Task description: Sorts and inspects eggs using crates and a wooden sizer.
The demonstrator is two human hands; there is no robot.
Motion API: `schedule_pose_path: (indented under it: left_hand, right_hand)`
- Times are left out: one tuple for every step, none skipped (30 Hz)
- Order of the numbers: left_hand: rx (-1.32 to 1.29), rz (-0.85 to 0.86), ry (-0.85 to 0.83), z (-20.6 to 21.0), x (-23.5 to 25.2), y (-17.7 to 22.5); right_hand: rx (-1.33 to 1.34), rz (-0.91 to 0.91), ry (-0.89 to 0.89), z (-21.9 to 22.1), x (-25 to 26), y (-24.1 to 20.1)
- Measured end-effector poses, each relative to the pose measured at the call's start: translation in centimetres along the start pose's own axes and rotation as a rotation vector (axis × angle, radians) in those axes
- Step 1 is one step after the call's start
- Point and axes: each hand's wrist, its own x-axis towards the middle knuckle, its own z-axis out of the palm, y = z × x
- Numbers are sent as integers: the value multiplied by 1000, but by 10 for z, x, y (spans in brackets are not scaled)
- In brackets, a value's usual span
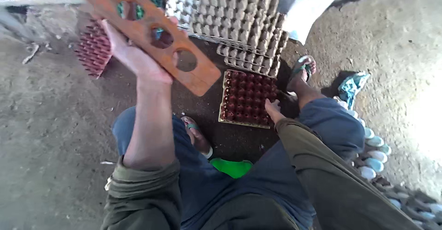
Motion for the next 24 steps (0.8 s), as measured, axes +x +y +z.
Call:
schedule_pose_path:
  left_hand:
    - [-15, -2, 22, 1, 1, 2]
    - [-47, -11, 26, 2, 2, 3]
    - [-80, -17, 23, 3, 2, 4]
    - [-104, -22, 24, 5, 1, 5]
    - [-132, -21, 16, 8, 1, 6]
    - [-165, -18, 18, 10, 0, 6]
    - [-199, -13, 11, 13, 0, 7]
    - [-225, -15, 3, 16, -1, 7]
    - [-242, -19, 11, 19, -3, 9]
    - [-266, -25, 26, 22, -6, 10]
    - [-313, -17, -11, 17, -7, 7]
    - [-401, 34, -171, 1, -3, -6]
    - [-498, 151, -548, -27, 14, -30]
    - [-522, 193, -713, -37, 23, -36]
    - [-479, 127, -595, -28, 8, -21]
    - [-355, -9, -254, 0, -19, 10]
    - [-253, -71, -121, 14, -32, 30]
    - [-211, -87, -105, 16, -38, 38]
    - [-191, -82, -122, 13, -39, 40]
    - [-192, -76, -147, 8, -40, 40]
    - [-195, -78, -169, 4, -40, 40]
    - [-195, -83, -177, 1, -40, 41]
    - [-185, -95, -178, -2, -43, 43]
    - [-164, -110, -171, -4, -47, 47]
  right_hand:
    - [3, -9, 39, 2, -3, -1]
    - [-6, -25, 68, 3, -7, -1]
    - [-20, -42, 76, 2, -13, -2]
    - [-29, -67, 86, 1, -21, -5]
    - [-35, -94, 94, 1, -28, -6]
    - [-46, -110, 86, 0, -35, -6]
    - [-63, -117, 72, -1, -43, -5]
    - [-79, -120, 58, -1, -53, -4]
    - [-94, -126, 44, 1, -65, -3]
    - [-97, -136, 36, 4, -75, -1]
    - [-88, -155, 33, 9, -84, 1]
    - [-82, -182, 29, 14, -92, 3]
    - [-69, -214, 26, 20, -101, 3]
    - [-62, -247, 24, 27, -111, -1]
    - [-66, -280, 25, 33, -121, -5]
    - [-71, -315, 18, 40, -132, -11]
    - [-71, -350, 9, 49, -142, -19]
    - [-77, -380, -14, 57, -152, -30]
    - [-71, -420, -46, 66, -162, -44]
    - [-58, -468, -78, 75, -174, -62]
    - [-27, -524, -115, 83, -188, -83]
    - [31, -605, -163, 95, -199, -105]
    - [126, -723, -247, 106, -210, -128]
    - [265, -844, -391, 112, -230, -156]
